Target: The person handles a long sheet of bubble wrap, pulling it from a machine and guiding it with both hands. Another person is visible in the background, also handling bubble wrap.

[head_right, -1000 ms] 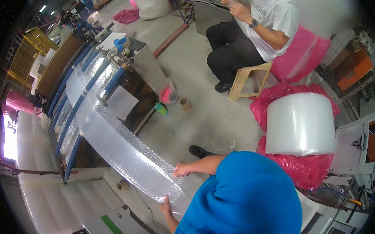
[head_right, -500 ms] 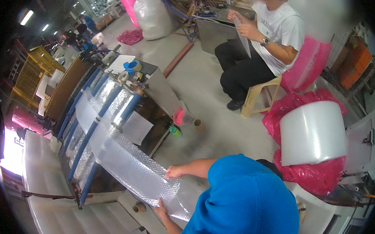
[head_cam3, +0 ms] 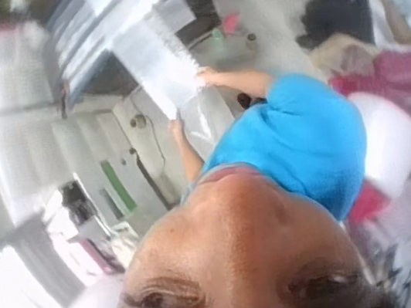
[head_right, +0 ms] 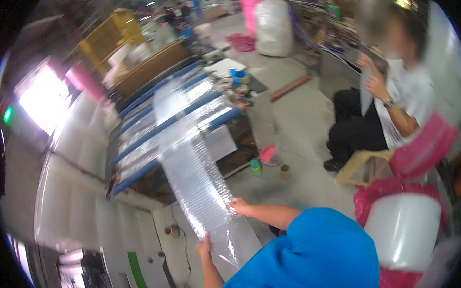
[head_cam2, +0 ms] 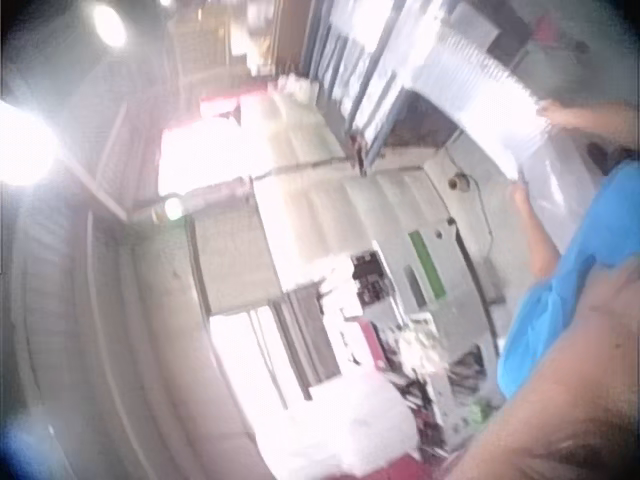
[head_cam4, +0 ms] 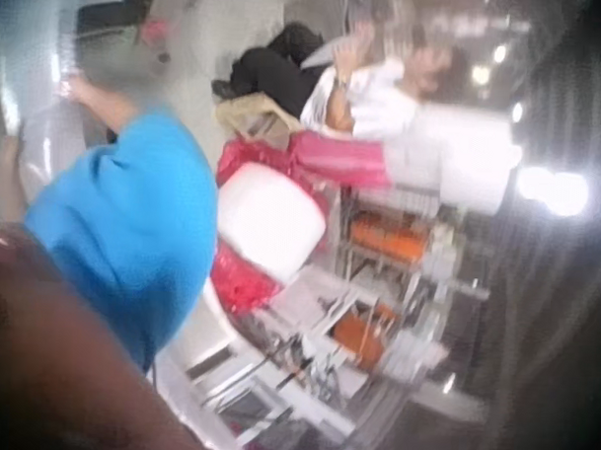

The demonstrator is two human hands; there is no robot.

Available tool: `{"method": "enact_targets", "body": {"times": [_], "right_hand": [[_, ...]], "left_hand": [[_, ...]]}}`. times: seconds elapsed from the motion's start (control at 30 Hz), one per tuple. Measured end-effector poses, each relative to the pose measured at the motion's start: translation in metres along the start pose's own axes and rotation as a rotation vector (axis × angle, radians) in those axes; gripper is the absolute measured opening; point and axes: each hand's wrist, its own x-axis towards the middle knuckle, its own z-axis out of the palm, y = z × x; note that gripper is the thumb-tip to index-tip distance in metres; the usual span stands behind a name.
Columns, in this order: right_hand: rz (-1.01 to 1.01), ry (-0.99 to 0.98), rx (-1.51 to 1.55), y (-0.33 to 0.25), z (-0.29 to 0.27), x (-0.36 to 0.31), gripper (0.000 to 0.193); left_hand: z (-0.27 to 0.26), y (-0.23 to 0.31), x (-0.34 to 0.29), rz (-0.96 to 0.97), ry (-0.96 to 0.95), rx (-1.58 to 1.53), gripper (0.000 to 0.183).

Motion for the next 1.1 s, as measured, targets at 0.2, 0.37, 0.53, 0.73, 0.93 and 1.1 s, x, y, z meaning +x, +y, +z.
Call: {"method": "enact_targets", "body": {"times": [0.2,0.37,0.53,0.73,0.93,1.1], "right_hand": [[0.151,-0.125,-0.103,0.067,0.006,-0.063,0.029],[0.13,-0.209,-0.219,0.102,0.007,-0.098,0.027],[0.009,-0.125,-0.307,0.092,0.008,-0.122,0.029],[0.096,-0.15,-0.149,0.107,0.014,-0.145,0.029],[-0.016,-0.149,-0.135,0.125,0.01,-0.147,0.028],[-0.007,-0.15,-0.131,0.125,0.007,-0.145,0.028]], "left_hand": [[-0.021,-0.035,-0.049,-0.254,-0.205,-0.051,0.083],[-0.027,-0.033,-0.084,-0.169,-0.28,-0.228,0.091],[-0.042,-0.022,-0.108,-0.07,-0.033,-0.12,0.087],[-0.066,-0.021,-0.131,-0.067,-0.079,-0.1,0.076],[-0.062,-0.038,-0.126,0.029,-0.165,-0.184,0.063],[-0.059,-0.049,-0.115,0.161,-0.09,-0.109,0.059]]}}
